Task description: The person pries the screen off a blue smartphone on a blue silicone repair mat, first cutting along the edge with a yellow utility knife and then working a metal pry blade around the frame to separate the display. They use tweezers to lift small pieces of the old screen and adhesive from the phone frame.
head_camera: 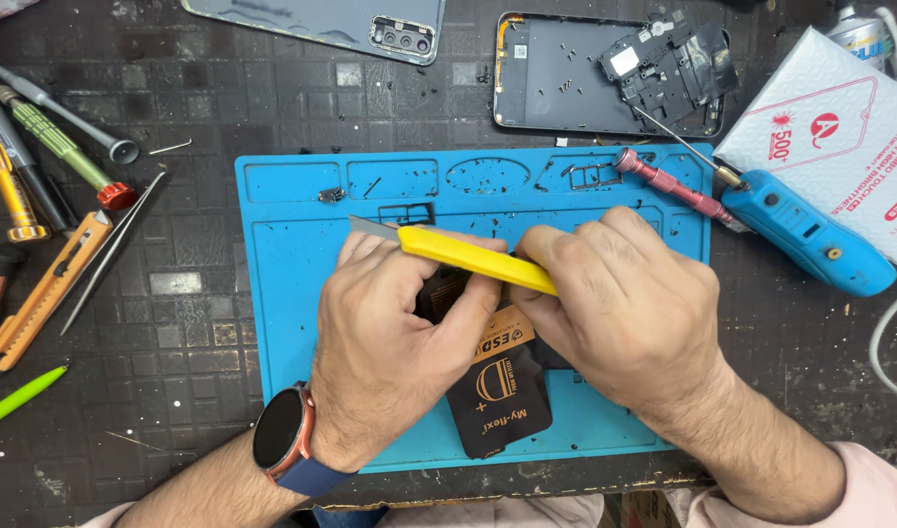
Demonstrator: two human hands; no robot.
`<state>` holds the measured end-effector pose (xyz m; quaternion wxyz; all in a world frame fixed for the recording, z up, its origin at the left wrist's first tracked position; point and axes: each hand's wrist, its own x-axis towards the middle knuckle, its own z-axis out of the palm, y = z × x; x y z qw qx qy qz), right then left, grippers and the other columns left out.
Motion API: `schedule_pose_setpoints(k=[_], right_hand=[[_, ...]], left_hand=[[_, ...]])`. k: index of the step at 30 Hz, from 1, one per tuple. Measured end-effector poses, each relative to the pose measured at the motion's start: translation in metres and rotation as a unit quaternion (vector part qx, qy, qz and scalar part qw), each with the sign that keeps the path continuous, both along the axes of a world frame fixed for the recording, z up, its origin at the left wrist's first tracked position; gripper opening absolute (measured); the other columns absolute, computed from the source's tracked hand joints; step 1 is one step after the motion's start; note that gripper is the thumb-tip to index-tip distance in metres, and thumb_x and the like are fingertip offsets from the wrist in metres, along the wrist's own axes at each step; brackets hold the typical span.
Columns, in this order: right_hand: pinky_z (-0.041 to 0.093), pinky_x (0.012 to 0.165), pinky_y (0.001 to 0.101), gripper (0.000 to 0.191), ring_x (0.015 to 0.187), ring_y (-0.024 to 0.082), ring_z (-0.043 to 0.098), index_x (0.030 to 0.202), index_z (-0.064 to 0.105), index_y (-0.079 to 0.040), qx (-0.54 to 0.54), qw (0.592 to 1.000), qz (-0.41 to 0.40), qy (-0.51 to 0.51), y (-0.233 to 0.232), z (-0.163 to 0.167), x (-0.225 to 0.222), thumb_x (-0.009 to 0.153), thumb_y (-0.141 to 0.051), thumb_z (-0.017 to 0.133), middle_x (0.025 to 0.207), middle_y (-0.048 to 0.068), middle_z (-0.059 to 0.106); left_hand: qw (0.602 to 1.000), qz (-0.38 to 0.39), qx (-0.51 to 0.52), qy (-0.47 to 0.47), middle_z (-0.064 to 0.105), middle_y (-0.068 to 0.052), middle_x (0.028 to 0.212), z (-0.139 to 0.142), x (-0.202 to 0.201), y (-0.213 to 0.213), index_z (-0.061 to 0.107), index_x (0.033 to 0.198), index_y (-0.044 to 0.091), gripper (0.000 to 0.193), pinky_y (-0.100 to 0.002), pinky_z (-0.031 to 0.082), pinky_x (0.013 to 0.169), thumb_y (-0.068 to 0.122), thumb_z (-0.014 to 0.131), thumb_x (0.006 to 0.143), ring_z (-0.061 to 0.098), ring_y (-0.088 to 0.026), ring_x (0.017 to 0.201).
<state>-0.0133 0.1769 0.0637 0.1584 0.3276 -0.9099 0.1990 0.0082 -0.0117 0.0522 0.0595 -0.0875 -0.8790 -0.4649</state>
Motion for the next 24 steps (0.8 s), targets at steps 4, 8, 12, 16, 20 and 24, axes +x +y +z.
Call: schedule_pose_setpoints(k=[4,8,12,16,20,24], right_hand=[[0.044,0.054,0.0382,0.036,0.062,0.026,0.055,0.098,0.064,0.000,-0.025,0.999,-0.016,0.014,-0.004,0.003,0.005,0.076,-0.012,0.089,0.073,0.008,0.056],[0.043,0.054,0.0390,0.036,0.062,0.026,0.055,0.100,0.065,0.000,-0.037,0.999,-0.020,0.002,-0.007,0.002,0.011,0.076,-0.012,0.089,0.073,0.008,0.056],[0.041,0.054,0.0388,0.035,0.063,0.026,0.055,0.097,0.064,-0.003,-0.066,0.997,-0.047,0.000,-0.004,-0.005,0.010,0.076,-0.010,0.091,0.077,0.006,0.059],[0.042,0.055,0.0292,0.023,0.059,0.015,0.051,0.098,0.062,-0.003,-0.128,0.984,-0.119,-0.034,0.003,-0.012,0.009,0.088,0.000,0.083,0.074,0.004,0.056],[0.040,0.053,0.0217,0.018,0.055,0.005,0.042,0.099,0.061,0.000,-0.194,0.961,-0.178,-0.079,0.009,-0.014,0.011,0.094,0.005,0.077,0.067,-0.001,0.050],[0.038,0.054,0.0177,0.014,0.055,0.000,0.041,0.101,0.061,0.000,-0.234,0.949,-0.185,-0.104,0.015,-0.009,0.011,0.097,0.004,0.074,0.071,-0.003,0.053]], left_hand=[[0.997,0.024,0.057,-0.053,0.078,-0.004,0.090,0.007,0.004,0.004,0.076,0.102,0.010,0.013,-0.030,0.055,0.066,0.012,0.078,0.089,0.073,-0.019,0.076],[0.985,0.038,0.128,-0.109,0.077,-0.005,0.084,0.013,0.005,0.000,0.075,0.099,0.008,0.012,-0.026,0.056,0.058,0.012,0.076,0.088,0.073,-0.011,0.067],[0.986,0.061,0.107,-0.114,0.070,-0.002,0.073,0.018,0.006,-0.001,0.072,0.090,0.004,0.011,-0.023,0.050,0.051,0.011,0.079,0.087,0.063,-0.006,0.057],[0.960,0.095,0.204,-0.169,0.063,0.004,0.074,0.024,0.003,-0.011,0.071,0.096,0.003,0.007,-0.020,0.040,0.050,0.009,0.074,0.093,0.050,-0.002,0.060],[0.987,0.104,0.123,0.010,0.069,-0.001,0.116,0.024,-0.014,-0.042,0.066,0.121,0.002,0.018,-0.020,0.051,0.093,0.017,0.057,0.115,0.062,-0.002,0.101],[0.941,0.098,0.322,-0.021,0.068,-0.005,0.119,0.022,-0.036,-0.070,0.064,0.130,0.002,0.026,-0.023,0.056,0.096,0.019,0.048,0.118,0.065,-0.009,0.107]])
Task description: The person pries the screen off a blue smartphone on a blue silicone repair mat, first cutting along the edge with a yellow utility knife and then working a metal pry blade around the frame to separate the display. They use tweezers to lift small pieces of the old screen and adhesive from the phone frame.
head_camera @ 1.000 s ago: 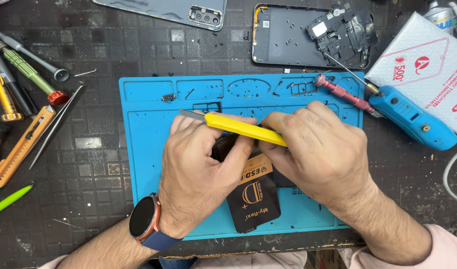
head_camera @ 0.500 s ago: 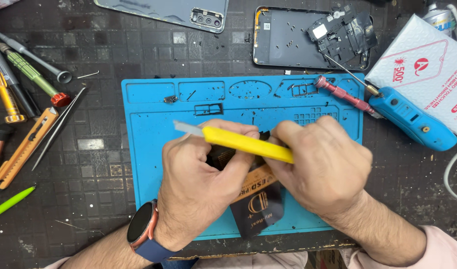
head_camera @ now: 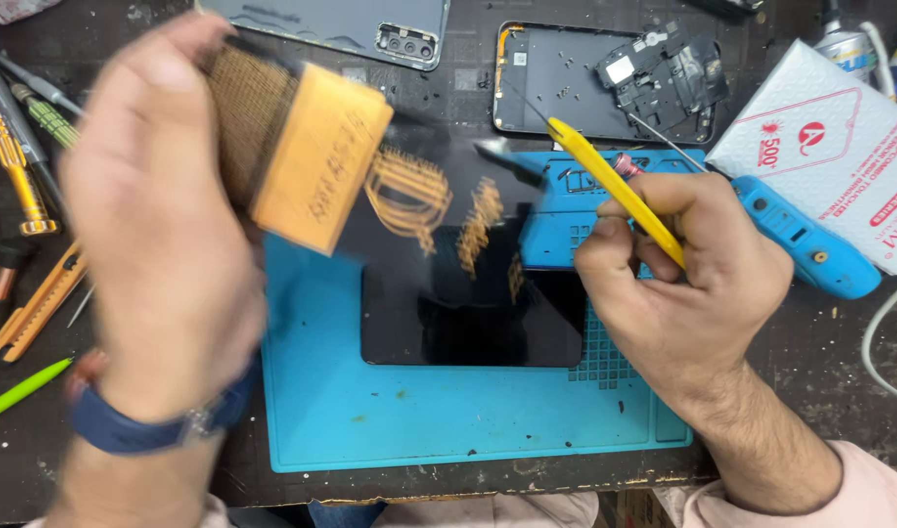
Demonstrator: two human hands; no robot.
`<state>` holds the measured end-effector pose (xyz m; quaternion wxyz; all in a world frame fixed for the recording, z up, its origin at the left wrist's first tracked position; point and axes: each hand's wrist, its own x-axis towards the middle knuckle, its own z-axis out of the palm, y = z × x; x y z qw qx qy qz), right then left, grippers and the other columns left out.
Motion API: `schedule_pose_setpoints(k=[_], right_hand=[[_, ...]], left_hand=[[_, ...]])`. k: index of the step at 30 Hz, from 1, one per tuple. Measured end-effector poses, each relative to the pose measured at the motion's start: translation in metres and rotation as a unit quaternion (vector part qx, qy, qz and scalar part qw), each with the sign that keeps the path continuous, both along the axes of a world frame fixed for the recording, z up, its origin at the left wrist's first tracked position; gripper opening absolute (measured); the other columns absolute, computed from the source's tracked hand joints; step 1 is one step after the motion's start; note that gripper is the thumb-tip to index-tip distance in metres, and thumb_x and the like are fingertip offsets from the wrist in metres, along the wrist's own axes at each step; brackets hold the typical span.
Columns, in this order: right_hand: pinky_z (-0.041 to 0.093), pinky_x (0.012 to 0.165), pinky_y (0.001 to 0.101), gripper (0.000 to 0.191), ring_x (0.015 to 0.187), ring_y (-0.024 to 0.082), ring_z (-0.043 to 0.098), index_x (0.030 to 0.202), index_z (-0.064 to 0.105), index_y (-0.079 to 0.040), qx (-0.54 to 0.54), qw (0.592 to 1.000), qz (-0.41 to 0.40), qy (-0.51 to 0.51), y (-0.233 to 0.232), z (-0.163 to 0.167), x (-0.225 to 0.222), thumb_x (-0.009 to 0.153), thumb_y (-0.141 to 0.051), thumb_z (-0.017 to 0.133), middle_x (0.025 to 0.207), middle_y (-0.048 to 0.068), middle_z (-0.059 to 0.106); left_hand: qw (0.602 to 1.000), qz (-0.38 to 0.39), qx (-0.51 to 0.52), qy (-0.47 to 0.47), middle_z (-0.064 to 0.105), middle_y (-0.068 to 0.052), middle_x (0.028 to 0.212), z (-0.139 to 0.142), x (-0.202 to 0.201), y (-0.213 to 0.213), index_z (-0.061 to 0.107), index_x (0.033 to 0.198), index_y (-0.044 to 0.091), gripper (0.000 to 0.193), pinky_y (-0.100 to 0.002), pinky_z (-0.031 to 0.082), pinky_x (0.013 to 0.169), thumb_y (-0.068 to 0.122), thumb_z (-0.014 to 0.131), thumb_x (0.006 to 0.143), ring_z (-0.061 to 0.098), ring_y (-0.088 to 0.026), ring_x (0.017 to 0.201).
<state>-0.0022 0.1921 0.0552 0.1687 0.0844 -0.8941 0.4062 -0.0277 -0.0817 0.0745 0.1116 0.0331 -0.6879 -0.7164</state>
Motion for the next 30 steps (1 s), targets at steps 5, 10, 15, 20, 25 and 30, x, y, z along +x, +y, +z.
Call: schedule_pose_setpoints(k=[5,10,15,20,25,30], right_hand=[[0.034,0.054,0.0185,0.009,0.059,-0.001,0.040,0.101,0.062,0.001,-0.039,0.999,0.005,-0.036,0.003,0.004,0.002,0.098,0.002,0.071,0.076,-0.004,0.058],[0.030,0.052,0.0163,0.006,0.058,-0.002,0.038,0.109,0.065,0.001,-0.192,0.967,0.057,-0.159,0.016,0.003,0.002,0.105,-0.003,0.065,0.073,-0.006,0.051],[0.040,0.043,0.0210,0.010,0.050,0.003,0.046,0.099,0.063,0.001,-0.314,0.886,0.091,-0.328,0.031,-0.001,-0.011,0.099,-0.008,0.061,0.068,-0.006,0.053],[0.036,0.042,0.0209,0.011,0.047,0.002,0.038,0.099,0.066,0.003,-0.357,0.848,0.117,-0.375,0.033,-0.004,-0.014,0.098,-0.008,0.065,0.059,-0.009,0.039],[0.031,0.041,0.0202,0.012,0.047,0.001,0.038,0.100,0.068,0.001,-0.332,0.850,0.100,-0.396,0.029,-0.009,-0.010,0.094,-0.009,0.067,0.058,-0.009,0.039],[0.027,0.041,0.0195,0.012,0.049,0.000,0.037,0.099,0.068,0.000,-0.306,0.848,0.113,-0.418,0.023,-0.015,-0.010,0.093,-0.011,0.069,0.060,-0.010,0.042]], left_hand=[[0.990,-0.053,0.118,0.048,0.060,-0.004,0.101,-0.016,-0.054,-0.033,0.053,0.108,0.006,0.007,-0.032,0.058,0.083,0.009,0.050,0.113,0.063,-0.017,0.094],[0.987,0.061,-0.130,0.075,0.060,-0.007,0.104,-0.071,-0.094,-0.051,0.055,0.109,0.003,0.004,-0.035,0.053,0.086,0.005,0.058,0.110,0.062,-0.021,0.096],[0.856,0.146,-0.469,0.164,0.060,-0.010,0.106,-0.074,-0.073,-0.014,0.056,0.110,0.000,0.011,-0.037,0.048,0.089,0.001,0.067,0.106,0.060,-0.025,0.097],[0.829,-0.063,-0.449,0.328,0.066,-0.007,0.110,-0.021,-0.001,0.040,0.069,0.119,0.006,0.022,-0.038,0.050,0.094,0.002,0.080,0.101,0.064,-0.026,0.103],[0.873,-0.142,-0.379,0.273,0.067,-0.003,0.099,-0.015,0.009,0.070,0.071,0.113,0.010,0.031,-0.038,0.050,0.079,0.010,0.088,0.086,0.064,-0.024,0.092],[0.857,-0.182,-0.393,0.280,0.067,0.000,0.094,-0.018,0.009,0.067,0.074,0.106,0.010,0.028,-0.040,0.049,0.082,0.011,0.089,0.083,0.065,-0.023,0.088]])
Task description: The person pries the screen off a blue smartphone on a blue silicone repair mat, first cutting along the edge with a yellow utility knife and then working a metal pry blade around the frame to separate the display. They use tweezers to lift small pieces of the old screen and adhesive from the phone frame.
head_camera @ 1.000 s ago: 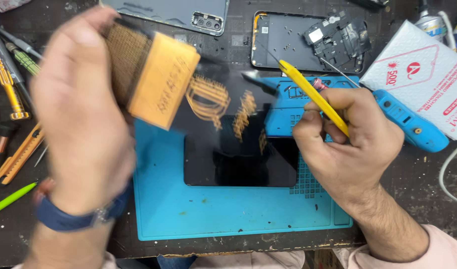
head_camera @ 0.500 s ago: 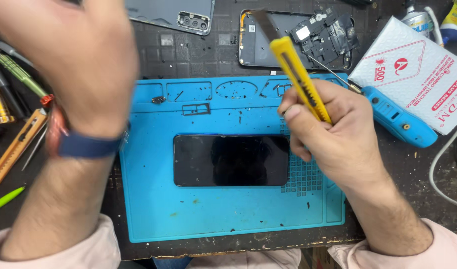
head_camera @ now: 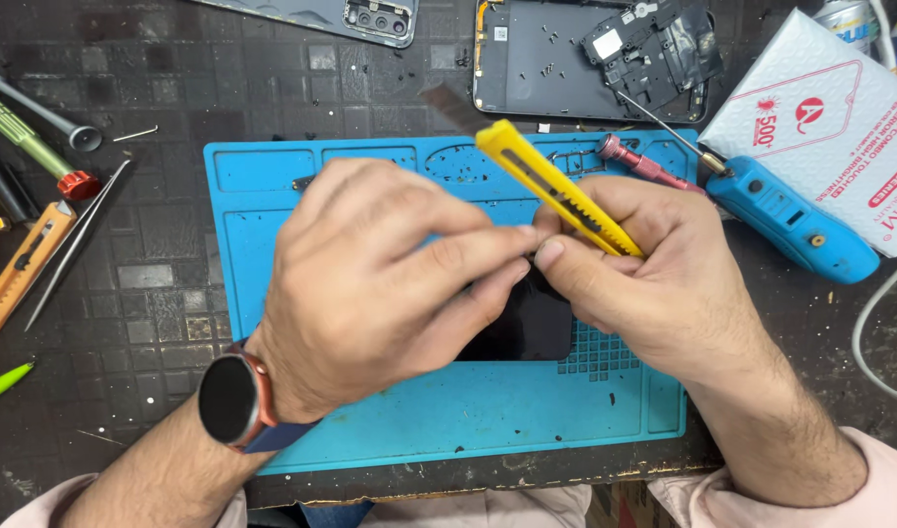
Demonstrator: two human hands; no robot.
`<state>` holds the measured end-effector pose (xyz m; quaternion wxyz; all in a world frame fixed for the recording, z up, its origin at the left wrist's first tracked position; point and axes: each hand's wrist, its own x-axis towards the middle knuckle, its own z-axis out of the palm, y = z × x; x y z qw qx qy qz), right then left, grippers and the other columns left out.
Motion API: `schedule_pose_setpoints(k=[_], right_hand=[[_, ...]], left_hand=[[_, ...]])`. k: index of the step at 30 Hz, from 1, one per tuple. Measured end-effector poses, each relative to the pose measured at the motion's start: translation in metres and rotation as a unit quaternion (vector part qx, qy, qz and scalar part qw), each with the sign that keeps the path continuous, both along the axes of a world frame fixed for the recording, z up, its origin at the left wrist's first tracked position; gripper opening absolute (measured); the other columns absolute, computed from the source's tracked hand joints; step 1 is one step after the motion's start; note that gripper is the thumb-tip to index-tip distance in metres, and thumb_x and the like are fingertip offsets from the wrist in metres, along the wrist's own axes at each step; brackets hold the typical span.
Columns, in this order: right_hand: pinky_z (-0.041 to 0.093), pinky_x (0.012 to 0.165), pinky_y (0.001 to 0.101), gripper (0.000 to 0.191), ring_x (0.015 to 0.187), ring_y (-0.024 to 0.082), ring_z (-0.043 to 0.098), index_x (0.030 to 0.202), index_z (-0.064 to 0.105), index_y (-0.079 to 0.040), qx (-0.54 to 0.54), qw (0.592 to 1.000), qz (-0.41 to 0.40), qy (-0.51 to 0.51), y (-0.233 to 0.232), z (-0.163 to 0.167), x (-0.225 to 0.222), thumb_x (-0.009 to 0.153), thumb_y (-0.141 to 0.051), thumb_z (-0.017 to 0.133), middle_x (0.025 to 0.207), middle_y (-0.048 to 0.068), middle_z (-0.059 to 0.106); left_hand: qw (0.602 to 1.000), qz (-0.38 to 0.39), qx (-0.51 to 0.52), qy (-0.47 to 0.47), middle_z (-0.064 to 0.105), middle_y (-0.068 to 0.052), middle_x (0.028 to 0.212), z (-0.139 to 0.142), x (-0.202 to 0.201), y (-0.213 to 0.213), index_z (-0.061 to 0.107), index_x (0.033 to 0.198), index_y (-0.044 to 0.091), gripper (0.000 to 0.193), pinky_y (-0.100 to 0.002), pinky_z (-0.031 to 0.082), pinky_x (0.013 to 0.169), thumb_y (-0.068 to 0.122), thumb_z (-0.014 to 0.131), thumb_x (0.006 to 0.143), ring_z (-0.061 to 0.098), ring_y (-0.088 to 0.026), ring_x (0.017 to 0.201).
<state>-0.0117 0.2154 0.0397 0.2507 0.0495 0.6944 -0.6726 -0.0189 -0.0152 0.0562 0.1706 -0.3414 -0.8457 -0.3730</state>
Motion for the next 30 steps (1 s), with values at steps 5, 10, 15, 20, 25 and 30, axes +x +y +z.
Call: schedule_pose_setpoints(k=[5,10,15,20,25,30], right_hand=[[0.027,0.047,0.0184,0.011,0.055,-0.002,0.037,0.095,0.071,-0.001,0.061,0.998,0.023,0.018,-0.005,-0.005,0.000,0.091,-0.012,0.072,0.062,-0.012,0.044],[0.030,0.050,0.0185,0.012,0.059,-0.002,0.039,0.093,0.075,-0.002,0.124,0.990,0.049,0.035,-0.006,-0.007,-0.002,0.086,-0.012,0.073,0.065,-0.011,0.050],[0.034,0.053,0.0182,0.015,0.064,-0.002,0.044,0.096,0.074,-0.002,0.118,0.988,0.082,0.054,-0.004,-0.006,-0.001,0.089,-0.015,0.070,0.075,-0.009,0.060],[0.038,0.057,0.0190,0.015,0.070,-0.001,0.047,0.101,0.070,-0.002,0.094,0.985,0.096,0.107,0.001,0.001,-0.002,0.098,-0.016,0.065,0.080,-0.008,0.059],[0.038,0.059,0.0212,0.014,0.067,0.002,0.044,0.110,0.067,-0.004,0.211,0.950,0.028,0.228,0.013,0.017,-0.005,0.106,-0.015,0.059,0.074,-0.004,0.050],[0.037,0.057,0.0243,0.015,0.063,0.006,0.049,0.119,0.062,0.000,0.347,0.873,-0.094,0.329,0.034,0.012,-0.002,0.113,-0.010,0.054,0.077,0.001,0.053]], left_hand=[[0.997,-0.004,-0.044,0.069,0.067,0.002,0.093,-0.006,0.002,-0.006,0.075,0.105,0.010,0.025,-0.041,0.050,0.086,0.009,0.088,0.083,0.065,-0.020,0.088],[0.995,-0.002,-0.062,0.077,0.067,0.002,0.091,-0.005,0.003,-0.004,0.075,0.099,0.010,0.024,-0.043,0.049,0.091,0.013,0.089,0.080,0.065,-0.019,0.087],[0.995,0.001,-0.066,0.076,0.067,0.002,0.089,-0.003,0.004,-0.001,0.072,0.093,0.011,0.022,-0.044,0.047,0.094,0.014,0.089,0.079,0.065,-0.019,0.089],[0.995,0.011,-0.056,0.079,0.066,0.002,0.086,-0.006,0.005,0.007,0.070,0.087,0.012,0.021,-0.044,0.048,0.093,0.009,0.086,0.075,0.064,-0.020,0.087],[0.998,0.002,-0.055,0.044,0.065,0.002,0.088,-0.007,0.010,0.015,0.069,0.089,0.014,0.020,-0.045,0.049,0.097,0.009,0.085,0.078,0.064,-0.020,0.090],[0.998,-0.022,-0.039,0.044,0.065,0.002,0.097,-0.011,0.017,0.015,0.070,0.098,0.014,0.021,-0.045,0.049,0.102,0.010,0.085,0.084,0.064,-0.020,0.096]])
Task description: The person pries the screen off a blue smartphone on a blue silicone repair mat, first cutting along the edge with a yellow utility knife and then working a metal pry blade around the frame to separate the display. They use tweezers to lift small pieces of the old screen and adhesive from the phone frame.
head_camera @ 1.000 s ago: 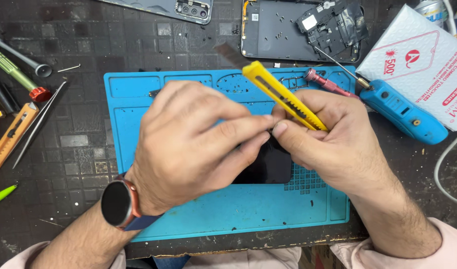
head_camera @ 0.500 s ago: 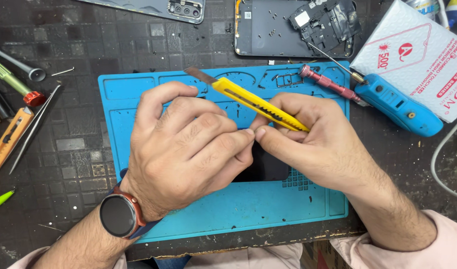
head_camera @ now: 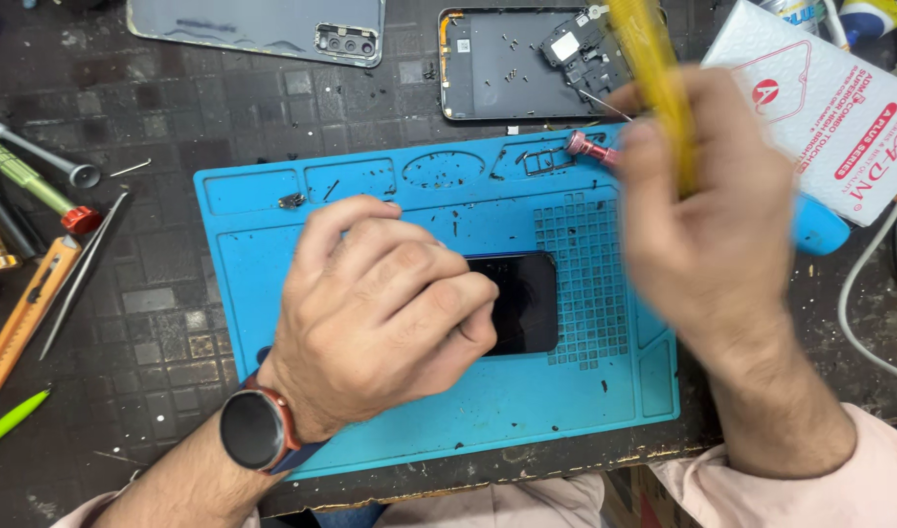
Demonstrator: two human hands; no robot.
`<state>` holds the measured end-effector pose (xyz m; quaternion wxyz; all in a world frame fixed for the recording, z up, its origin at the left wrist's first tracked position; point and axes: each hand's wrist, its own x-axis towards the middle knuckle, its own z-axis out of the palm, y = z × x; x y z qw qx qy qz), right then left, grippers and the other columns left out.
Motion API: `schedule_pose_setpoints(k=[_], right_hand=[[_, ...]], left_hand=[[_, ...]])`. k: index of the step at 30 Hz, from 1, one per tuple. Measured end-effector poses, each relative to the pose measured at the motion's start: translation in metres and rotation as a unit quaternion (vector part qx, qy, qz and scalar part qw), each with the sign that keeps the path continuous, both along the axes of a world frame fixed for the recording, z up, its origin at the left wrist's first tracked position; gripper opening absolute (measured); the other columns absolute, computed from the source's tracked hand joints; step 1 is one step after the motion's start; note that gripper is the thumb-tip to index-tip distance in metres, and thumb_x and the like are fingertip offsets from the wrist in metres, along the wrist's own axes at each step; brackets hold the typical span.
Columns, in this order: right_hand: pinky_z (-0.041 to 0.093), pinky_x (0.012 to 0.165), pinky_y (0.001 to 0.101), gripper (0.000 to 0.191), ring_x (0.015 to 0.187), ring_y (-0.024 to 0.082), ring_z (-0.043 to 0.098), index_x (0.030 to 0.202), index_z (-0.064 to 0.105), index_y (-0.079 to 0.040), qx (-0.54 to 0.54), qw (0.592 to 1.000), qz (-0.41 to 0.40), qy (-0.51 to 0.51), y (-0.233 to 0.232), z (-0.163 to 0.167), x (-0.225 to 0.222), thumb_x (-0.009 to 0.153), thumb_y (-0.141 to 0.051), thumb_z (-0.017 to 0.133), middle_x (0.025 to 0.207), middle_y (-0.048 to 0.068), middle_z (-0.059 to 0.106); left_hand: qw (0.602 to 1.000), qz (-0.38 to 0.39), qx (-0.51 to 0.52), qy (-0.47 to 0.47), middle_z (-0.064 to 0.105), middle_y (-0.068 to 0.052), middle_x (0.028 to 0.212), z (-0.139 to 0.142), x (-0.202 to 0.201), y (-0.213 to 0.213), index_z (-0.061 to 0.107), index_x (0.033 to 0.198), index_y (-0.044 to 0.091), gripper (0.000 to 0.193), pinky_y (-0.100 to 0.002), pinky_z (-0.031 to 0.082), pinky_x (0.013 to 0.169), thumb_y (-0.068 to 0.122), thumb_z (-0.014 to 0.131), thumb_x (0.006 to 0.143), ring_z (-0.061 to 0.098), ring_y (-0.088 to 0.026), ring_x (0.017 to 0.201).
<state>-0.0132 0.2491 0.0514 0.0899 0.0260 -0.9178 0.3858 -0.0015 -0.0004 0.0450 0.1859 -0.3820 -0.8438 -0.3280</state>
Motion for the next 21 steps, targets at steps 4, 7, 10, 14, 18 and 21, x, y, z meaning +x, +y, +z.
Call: schedule_pose_setpoints(k=[4,7,10,14,18,21], right_hand=[[0.047,0.067,0.0253,0.018,0.077,0.013,0.059,0.125,0.057,0.002,0.216,0.970,-0.050,0.094,0.046,-0.016,-0.003,0.118,0.001,0.041,0.092,0.005,0.059],[0.053,0.069,0.0284,0.023,0.083,0.020,0.066,0.123,0.055,0.004,0.339,0.930,-0.076,0.122,0.079,-0.032,-0.008,0.119,0.006,0.033,0.098,0.011,0.064],[0.053,0.056,0.0344,0.025,0.075,0.025,0.070,0.115,0.058,0.006,0.327,0.936,-0.099,0.082,0.098,-0.044,-0.021,0.120,0.000,0.034,0.096,0.019,0.069],[0.054,0.048,0.0389,0.033,0.073,0.029,0.073,0.111,0.060,0.008,0.285,0.950,-0.122,0.043,0.104,-0.049,-0.034,0.121,-0.007,0.033,0.095,0.025,0.073],[0.057,0.051,0.0391,0.040,0.078,0.029,0.074,0.115,0.062,0.008,0.215,0.968,-0.128,0.029,0.088,-0.044,-0.041,0.122,-0.013,0.029,0.098,0.024,0.073],[0.057,0.055,0.0394,0.041,0.073,0.029,0.073,0.116,0.068,0.006,0.165,0.975,-0.147,-0.012,0.076,-0.042,-0.035,0.121,-0.022,0.040,0.087,0.023,0.072]], left_hand=[[1.000,-0.013,-0.007,-0.006,0.066,0.002,0.099,0.001,0.012,-0.005,0.070,0.100,0.013,0.021,-0.045,0.048,0.103,0.013,0.086,0.086,0.064,-0.020,0.098],[1.000,-0.023,-0.009,-0.006,0.066,0.002,0.100,0.004,0.019,-0.010,0.070,0.102,0.013,0.022,-0.045,0.047,0.105,0.013,0.085,0.086,0.064,-0.020,0.099],[0.999,-0.038,-0.014,-0.005,0.065,0.001,0.100,0.004,0.026,-0.013,0.069,0.104,0.012,0.023,-0.045,0.047,0.106,0.014,0.085,0.087,0.063,-0.020,0.099],[0.998,-0.050,-0.025,0.009,0.064,0.000,0.099,0.000,0.031,-0.014,0.069,0.104,0.011,0.023,-0.045,0.047,0.106,0.017,0.085,0.088,0.063,-0.020,0.099],[0.999,-0.036,-0.024,0.012,0.065,-0.001,0.099,0.000,0.032,-0.021,0.070,0.105,0.009,0.023,-0.044,0.048,0.103,0.016,0.083,0.087,0.063,-0.022,0.099],[1.000,-0.020,-0.016,0.008,0.065,-0.001,0.100,0.005,0.031,-0.027,0.070,0.103,0.009,0.022,-0.043,0.049,0.101,0.015,0.083,0.086,0.063,-0.023,0.098]])
